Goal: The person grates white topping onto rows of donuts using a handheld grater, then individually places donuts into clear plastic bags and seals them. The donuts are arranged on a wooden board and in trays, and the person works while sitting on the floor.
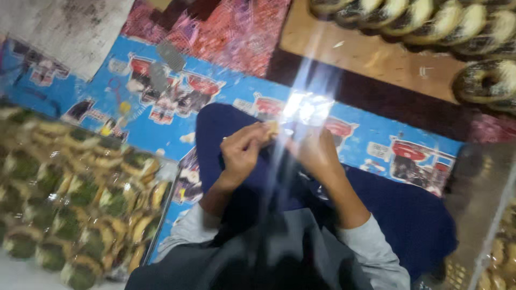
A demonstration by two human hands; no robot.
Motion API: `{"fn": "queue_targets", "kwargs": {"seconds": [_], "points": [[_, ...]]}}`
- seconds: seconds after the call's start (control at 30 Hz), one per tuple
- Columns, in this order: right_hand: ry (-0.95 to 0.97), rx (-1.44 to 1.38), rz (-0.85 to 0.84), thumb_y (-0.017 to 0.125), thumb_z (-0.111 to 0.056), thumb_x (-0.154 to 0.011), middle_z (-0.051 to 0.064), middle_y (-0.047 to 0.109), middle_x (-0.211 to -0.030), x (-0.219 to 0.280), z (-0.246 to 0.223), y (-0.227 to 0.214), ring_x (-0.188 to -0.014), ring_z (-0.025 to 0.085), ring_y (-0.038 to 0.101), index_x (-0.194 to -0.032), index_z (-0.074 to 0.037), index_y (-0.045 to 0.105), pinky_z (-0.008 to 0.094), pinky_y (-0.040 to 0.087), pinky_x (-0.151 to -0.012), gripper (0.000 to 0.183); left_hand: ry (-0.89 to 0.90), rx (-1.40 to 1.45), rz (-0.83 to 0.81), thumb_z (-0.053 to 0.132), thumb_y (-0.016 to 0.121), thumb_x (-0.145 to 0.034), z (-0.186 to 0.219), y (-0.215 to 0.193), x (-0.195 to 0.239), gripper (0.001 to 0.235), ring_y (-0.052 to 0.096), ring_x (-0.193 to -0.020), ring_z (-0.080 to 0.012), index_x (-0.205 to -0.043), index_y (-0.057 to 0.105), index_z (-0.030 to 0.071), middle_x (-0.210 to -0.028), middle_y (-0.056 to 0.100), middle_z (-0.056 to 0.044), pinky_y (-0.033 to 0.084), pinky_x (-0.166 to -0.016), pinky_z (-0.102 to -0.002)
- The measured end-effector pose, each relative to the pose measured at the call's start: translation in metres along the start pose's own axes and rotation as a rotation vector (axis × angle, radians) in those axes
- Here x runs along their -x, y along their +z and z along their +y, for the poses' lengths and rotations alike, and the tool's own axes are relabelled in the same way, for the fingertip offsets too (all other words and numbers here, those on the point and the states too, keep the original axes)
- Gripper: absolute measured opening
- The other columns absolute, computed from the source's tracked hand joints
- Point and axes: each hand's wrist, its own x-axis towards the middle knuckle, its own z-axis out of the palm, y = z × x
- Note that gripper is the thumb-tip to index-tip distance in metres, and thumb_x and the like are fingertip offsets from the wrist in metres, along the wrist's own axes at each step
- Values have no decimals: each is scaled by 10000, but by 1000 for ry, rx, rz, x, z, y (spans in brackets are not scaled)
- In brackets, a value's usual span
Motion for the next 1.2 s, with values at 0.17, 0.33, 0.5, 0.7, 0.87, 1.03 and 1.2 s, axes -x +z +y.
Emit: {"fn": "queue_targets", "kwargs": {"seconds": [0.17, 0.33, 0.5, 0.7, 0.87, 1.03, 1.2], "points": [[-289, 295, -86, 768, -283, -893, 170, 691, -664, 1, -72, 41, -513, 374, 626, -833, -128, 767, 508, 555, -720, 166, -443, 80, 152, 46, 624, -1045, -35, -52, 32, 164, 728, -934, -131, -1083, 764, -31, -1001, 803, -107, 598, -841, -306], [-380, -45, -23, 721, -141, -935, 119, 731, -918, -19, -95, 47, -809, 316, 696, -1059, -78, 740, 422, 546, -729, 140, -439, 490, 292, 31, 630, -1021, -73, -52, 47, 172, 743, -1019, -159, -1148, 675, -75, -1081, 766, -106, 596, -931, -279], [-574, -128, 14, 683, -31, -933, 154, 712, -1155, -24, -88, 63, -1053, 322, 708, -1279, -12, 665, 412, 585, -886, 347, -365, 103, 206, 25, 627, -1019, -62, -52, 51, 176, 728, -938, -153, -1138, 710, -76, -1001, 770, -135, 588, -837, -273], [39, 81, -23, 663, -27, -944, 247, 706, -1023, -51, -20, 73, -938, 403, 694, -1196, -12, 689, 463, 558, -799, 254, -269, -44, 197, 30, 635, -1015, -10, -53, 42, 134, 782, -952, -173, -1093, 726, -30, -1002, 797, -171, 618, -829, -284], [179, -201, -420, 719, -262, -929, 214, 703, -1186, -15, 10, 52, -1073, 309, 685, -1347, 21, 561, 434, 544, -916, 529, -440, 182, 464, 96, 579, -1038, 28, -56, 29, 222, 759, -972, -220, -1128, 732, -37, -1080, 775, -181, 626, -878, -326], [140, -955, -335, 670, -399, -969, 138, 558, -1457, 42, -12, 90, -1357, 269, 513, -1560, 15, 407, 419, 425, -1121, 768, 156, -232, 286, 261, 570, -1076, 18, -53, 33, 380, 591, -1246, -377, -1229, 535, -85, -1272, 540, -346, 526, -1031, -392], [356, -900, -386, 491, -419, -1036, 81, 670, -1378, 14, -22, 104, -997, 231, 501, -1548, -38, 485, 335, 410, -872, 638, -653, 469, 247, 385, 351, -1126, -52, -72, 32, 518, 643, -1181, -226, -1333, 628, -1, -1266, 691, -134, 513, -1006, -274]]}}
